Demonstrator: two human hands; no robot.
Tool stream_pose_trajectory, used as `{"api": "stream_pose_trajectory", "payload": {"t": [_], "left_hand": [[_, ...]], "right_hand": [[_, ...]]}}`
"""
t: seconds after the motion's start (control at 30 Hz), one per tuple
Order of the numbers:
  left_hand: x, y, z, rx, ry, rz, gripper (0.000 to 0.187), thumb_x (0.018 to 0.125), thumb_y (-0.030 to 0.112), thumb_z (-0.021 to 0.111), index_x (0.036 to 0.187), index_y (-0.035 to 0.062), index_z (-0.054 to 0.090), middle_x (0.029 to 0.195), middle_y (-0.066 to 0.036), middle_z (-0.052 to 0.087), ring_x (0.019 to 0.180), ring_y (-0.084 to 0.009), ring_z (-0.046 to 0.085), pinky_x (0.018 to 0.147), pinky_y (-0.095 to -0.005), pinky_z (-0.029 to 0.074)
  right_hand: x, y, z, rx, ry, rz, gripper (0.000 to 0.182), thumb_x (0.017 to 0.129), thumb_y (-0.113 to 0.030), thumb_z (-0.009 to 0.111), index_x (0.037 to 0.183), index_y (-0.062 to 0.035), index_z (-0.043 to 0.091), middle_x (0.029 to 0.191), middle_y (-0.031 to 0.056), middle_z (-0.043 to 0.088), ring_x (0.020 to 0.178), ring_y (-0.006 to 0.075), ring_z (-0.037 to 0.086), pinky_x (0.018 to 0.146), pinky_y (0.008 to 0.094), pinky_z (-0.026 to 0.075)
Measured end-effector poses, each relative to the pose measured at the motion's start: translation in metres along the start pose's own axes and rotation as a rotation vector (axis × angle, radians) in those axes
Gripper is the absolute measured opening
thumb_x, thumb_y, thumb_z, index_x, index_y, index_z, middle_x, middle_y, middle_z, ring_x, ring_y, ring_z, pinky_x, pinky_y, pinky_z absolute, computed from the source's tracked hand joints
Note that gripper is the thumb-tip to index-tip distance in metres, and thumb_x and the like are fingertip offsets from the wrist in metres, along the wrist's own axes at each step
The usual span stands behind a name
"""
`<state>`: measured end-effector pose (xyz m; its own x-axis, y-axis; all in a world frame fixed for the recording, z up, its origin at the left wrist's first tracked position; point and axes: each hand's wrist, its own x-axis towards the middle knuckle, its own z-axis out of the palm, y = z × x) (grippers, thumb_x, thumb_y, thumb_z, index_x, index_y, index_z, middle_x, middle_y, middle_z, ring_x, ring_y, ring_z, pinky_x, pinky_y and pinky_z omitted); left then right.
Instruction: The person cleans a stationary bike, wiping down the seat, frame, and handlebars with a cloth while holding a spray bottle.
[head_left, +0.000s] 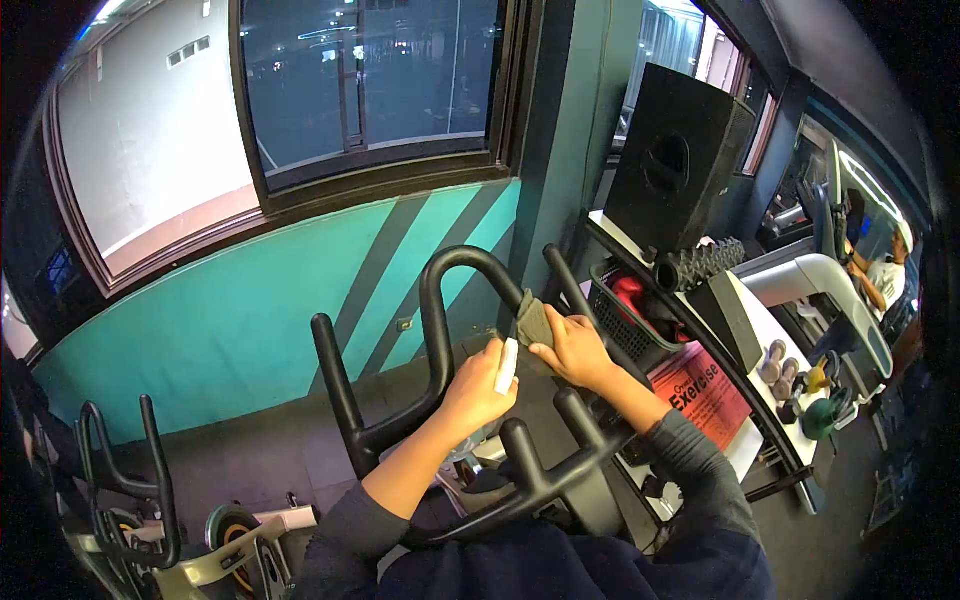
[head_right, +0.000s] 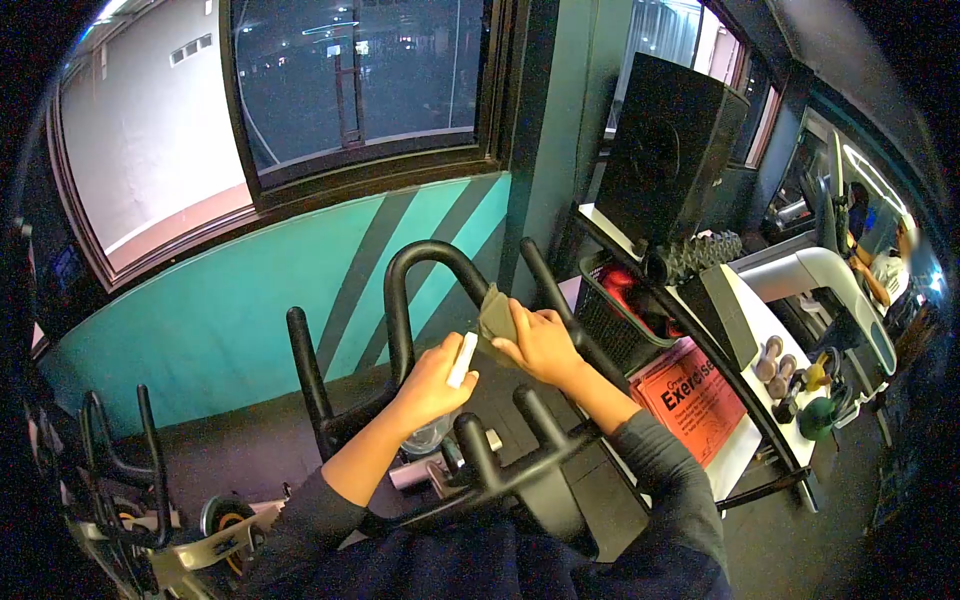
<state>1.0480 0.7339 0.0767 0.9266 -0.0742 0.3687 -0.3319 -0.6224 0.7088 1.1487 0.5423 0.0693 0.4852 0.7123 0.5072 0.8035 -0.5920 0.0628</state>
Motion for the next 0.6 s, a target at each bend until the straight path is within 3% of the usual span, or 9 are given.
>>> {"api": "stream_pose_trajectory", "payload": {"t": [0.07,0.1,0.3,0.47,0.53,0.6], "left_hand": [[0.0,-0.002,0.002,-0.006,-0.004,0.002,0.031,0.076,0.012,0.066,0.095,-0.0012,0.045,0.075,-0.024,0.059,0.074,-0.0434,0.06,0.063,-0.0471,0.046],[0.0,-0.004,0.003,-0.007,-0.01,0.004,0.032,0.076,0.012,0.066,0.095,-0.0012,0.044,0.075,-0.025,0.059,0.074,-0.044,0.06,0.063,-0.0477,0.046],[-0.001,0.001,0.0,0.015,-0.041,-0.03,0.032,0.076,0.012,0.066,0.094,-0.0011,0.044,0.075,-0.026,0.058,0.075,-0.0455,0.059,0.064,-0.0498,0.046],[-0.002,-0.004,0.003,0.038,-0.051,-0.035,0.033,0.076,0.013,0.066,0.094,-0.0021,0.043,0.076,-0.026,0.058,0.076,-0.0454,0.059,0.066,-0.0501,0.046],[-0.001,-0.006,0.003,-0.007,-0.071,-0.013,0.033,0.076,0.013,0.066,0.095,-0.0018,0.043,0.077,-0.026,0.058,0.077,-0.045,0.059,0.067,-0.0496,0.046],[-0.002,-0.006,0.003,0.008,-0.075,-0.03,0.033,0.076,0.013,0.066,0.094,-0.0013,0.043,0.077,-0.025,0.058,0.077,-0.0448,0.059,0.068,-0.0491,0.046]], "right_hand": [[0.023,-0.013,-0.006,0.102,-0.171,0.297,0.065,0.093,-0.046,0.047,0.127,0.0087,0.039,0.092,0.0253,0.064,0.081,0.0401,0.063,0.077,0.045,0.047],[0.032,-0.015,0.001,0.132,-0.083,0.315,0.06,0.094,-0.046,0.043,0.121,0.0083,0.042,0.087,0.0265,0.065,0.076,0.0434,0.063,0.069,0.0474,0.049],[0.117,-0.013,0.022,0.239,-0.053,0.478,0.056,0.096,-0.049,0.034,0.101,0.0046,0.051,0.088,0.0284,0.064,0.081,0.0446,0.062,0.073,0.0514,0.049],[0.173,-0.012,0.028,0.266,-0.072,0.42,0.058,0.097,-0.051,0.027,0.097,-0.0012,0.056,0.086,0.0249,0.065,0.082,0.0436,0.062,0.075,0.0524,0.048],[0.184,-0.014,0.028,0.191,-0.081,0.186,0.056,0.097,-0.05,0.028,0.097,-0.0023,0.056,0.085,0.0236,0.065,0.081,0.0427,0.062,0.074,0.0518,0.048],[0.183,-0.02,0.024,0.182,-0.085,0.127,0.052,0.097,-0.048,0.031,0.096,-0.0034,0.058,0.087,0.021,0.066,0.082,0.0404,0.062,0.074,0.0507,0.047]]}}
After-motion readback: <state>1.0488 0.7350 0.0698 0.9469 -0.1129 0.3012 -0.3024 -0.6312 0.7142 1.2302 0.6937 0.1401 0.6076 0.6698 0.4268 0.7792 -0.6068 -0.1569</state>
